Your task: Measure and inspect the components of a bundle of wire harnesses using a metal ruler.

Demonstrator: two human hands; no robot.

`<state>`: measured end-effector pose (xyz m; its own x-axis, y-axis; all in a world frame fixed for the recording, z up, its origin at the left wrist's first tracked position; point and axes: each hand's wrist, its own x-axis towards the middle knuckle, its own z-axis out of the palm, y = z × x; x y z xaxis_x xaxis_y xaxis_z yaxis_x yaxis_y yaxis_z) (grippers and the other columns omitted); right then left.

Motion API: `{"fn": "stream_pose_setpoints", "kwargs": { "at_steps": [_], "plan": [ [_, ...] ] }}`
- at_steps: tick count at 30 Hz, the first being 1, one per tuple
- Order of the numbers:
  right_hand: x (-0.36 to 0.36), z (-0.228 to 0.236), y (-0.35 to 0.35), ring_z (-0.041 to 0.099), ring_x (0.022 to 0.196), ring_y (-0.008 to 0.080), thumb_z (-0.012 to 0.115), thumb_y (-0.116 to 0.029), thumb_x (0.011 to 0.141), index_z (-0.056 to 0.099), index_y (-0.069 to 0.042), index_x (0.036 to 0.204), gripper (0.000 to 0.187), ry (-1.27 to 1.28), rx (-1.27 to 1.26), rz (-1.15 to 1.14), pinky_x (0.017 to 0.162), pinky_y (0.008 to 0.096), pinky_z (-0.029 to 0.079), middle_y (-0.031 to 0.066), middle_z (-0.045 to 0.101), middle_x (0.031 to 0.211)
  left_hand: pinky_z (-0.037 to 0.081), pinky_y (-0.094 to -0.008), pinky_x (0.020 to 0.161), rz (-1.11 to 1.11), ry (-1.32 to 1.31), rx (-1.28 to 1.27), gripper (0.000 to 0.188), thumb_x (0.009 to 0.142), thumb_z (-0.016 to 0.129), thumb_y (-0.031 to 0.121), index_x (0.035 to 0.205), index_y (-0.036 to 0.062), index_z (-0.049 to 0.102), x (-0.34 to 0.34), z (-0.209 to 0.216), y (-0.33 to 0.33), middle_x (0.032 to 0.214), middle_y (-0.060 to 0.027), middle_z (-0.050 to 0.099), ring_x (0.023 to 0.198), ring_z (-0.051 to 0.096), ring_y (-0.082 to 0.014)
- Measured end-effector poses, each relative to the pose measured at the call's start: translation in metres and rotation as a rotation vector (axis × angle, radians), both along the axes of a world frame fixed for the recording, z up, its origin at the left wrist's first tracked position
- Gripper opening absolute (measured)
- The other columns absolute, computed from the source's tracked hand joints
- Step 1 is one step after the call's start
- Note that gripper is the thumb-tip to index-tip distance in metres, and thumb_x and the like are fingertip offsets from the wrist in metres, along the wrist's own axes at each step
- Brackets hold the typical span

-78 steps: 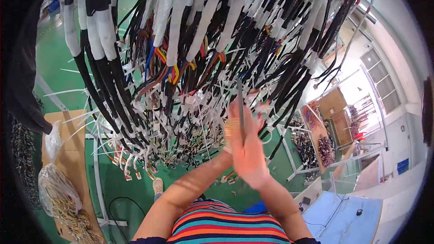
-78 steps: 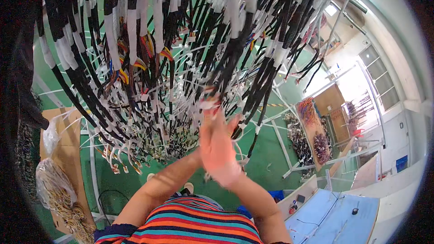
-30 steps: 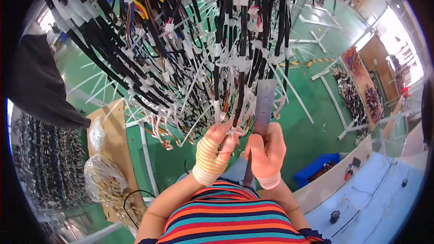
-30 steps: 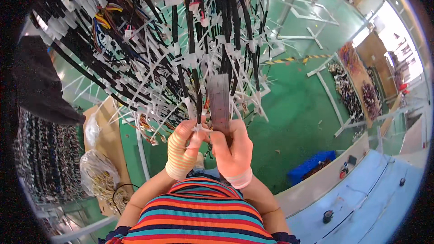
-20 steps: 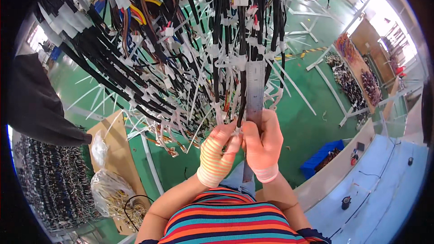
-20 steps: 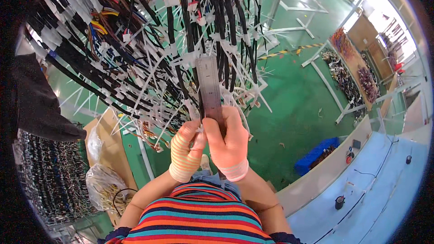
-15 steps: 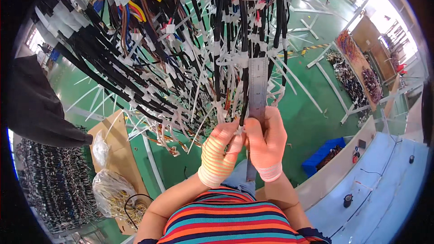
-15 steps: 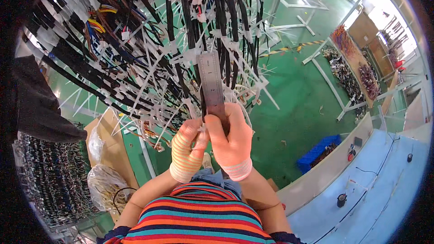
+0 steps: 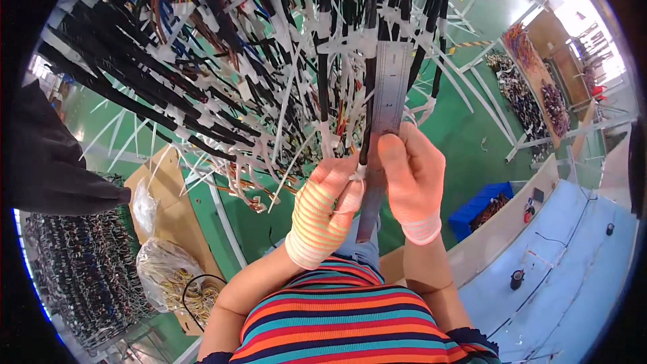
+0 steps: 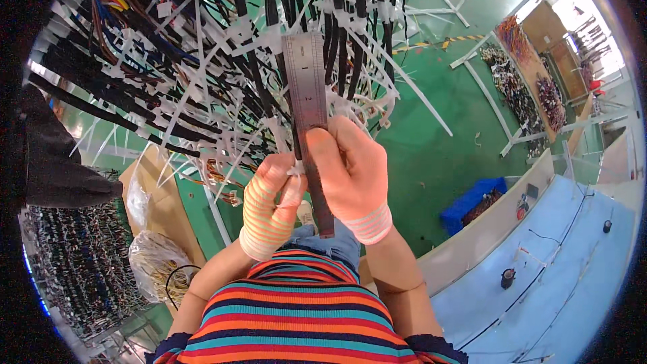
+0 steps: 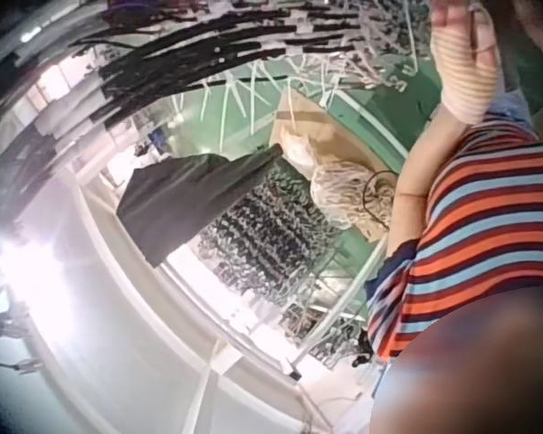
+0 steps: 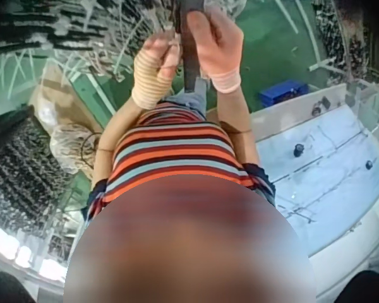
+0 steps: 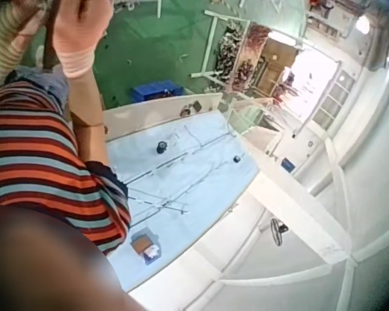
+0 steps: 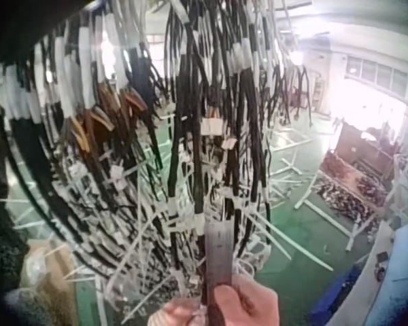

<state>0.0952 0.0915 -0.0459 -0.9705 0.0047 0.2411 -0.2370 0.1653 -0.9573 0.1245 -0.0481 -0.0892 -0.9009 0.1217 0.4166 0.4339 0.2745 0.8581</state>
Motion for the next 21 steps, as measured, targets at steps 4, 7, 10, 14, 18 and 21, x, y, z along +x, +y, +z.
{"fn": "stream_pose_setpoints", "kwargs": {
  "at_steps": [4,7,10,14,18,21],
  "plan": [
    [0.000,0.000,0.001,0.036,0.053,0.0167,0.058,-0.006,0.084,0.056,-0.001,0.081,0.006,-0.131,-0.095,-0.019,0.049,0.0270,0.033,0.0065,0.041,0.066,0.048,-0.0302,0.074,-0.043,-0.067,0.082,0.030,0.088,0.055,-0.003,0.117,0.0037,0.055,0.001,-0.005,-0.003,0.096,-0.0110,0.057,0.081,0.057,-0.0219],
    [0.000,-0.001,0.001,0.038,0.053,0.0147,0.058,-0.008,0.086,0.057,-0.001,0.083,0.007,-0.008,-0.012,-0.003,0.049,0.0270,0.034,0.0061,0.043,0.066,0.048,-0.0318,0.077,-0.089,-0.152,0.168,0.029,0.089,0.057,0.000,0.118,0.0041,0.057,0.001,-0.007,-0.005,0.099,-0.0112,0.059,0.085,0.058,-0.0235],
    [-0.002,-0.003,0.002,0.039,0.054,0.0124,0.058,-0.008,0.086,0.059,-0.001,0.085,0.007,-0.117,-0.143,0.005,0.050,0.0261,0.035,0.0064,0.044,0.068,0.044,-0.0275,0.082,-0.167,-0.210,0.222,0.030,0.092,0.052,-0.004,0.119,0.0083,0.054,0.002,-0.006,-0.006,0.107,-0.0054,0.056,0.091,0.052,-0.0122],
    [0.002,0.000,0.006,0.045,0.052,0.0101,0.053,-0.015,0.094,0.057,0.000,0.090,0.016,-0.002,-0.162,0.027,0.046,0.0245,0.036,0.0037,0.050,0.067,0.047,-0.0294,0.078,-0.134,-0.259,0.252,0.024,0.093,0.053,0.003,0.117,0.0061,0.055,0.003,-0.003,-0.002,0.104,-0.0077,0.058,0.086,0.057,-0.0141],
    [0.021,0.009,0.016,0.046,0.043,0.0111,0.042,-0.022,0.100,0.051,0.001,0.093,0.025,-0.178,-0.603,0.019,0.039,0.0233,0.035,0.0064,0.055,0.060,0.049,-0.0286,0.067,-0.104,-0.285,0.337,0.025,0.095,0.054,0.012,0.118,0.0041,0.058,0.002,-0.002,0.002,0.094,-0.0079,0.060,0.078,0.063,-0.0152],
    [0.033,0.010,0.016,0.040,0.032,0.0145,0.036,-0.030,0.102,0.044,-0.001,0.097,0.031,-0.230,-0.599,0.022,0.031,0.0240,0.031,0.0094,0.054,0.056,0.049,-0.0301,0.071,-0.111,-0.288,0.307,0.025,0.096,0.052,0.012,0.120,0.0053,0.054,0.002,-0.001,0.000,0.100,-0.0098,0.060,0.080,0.062,-0.0155]
  ]
}}
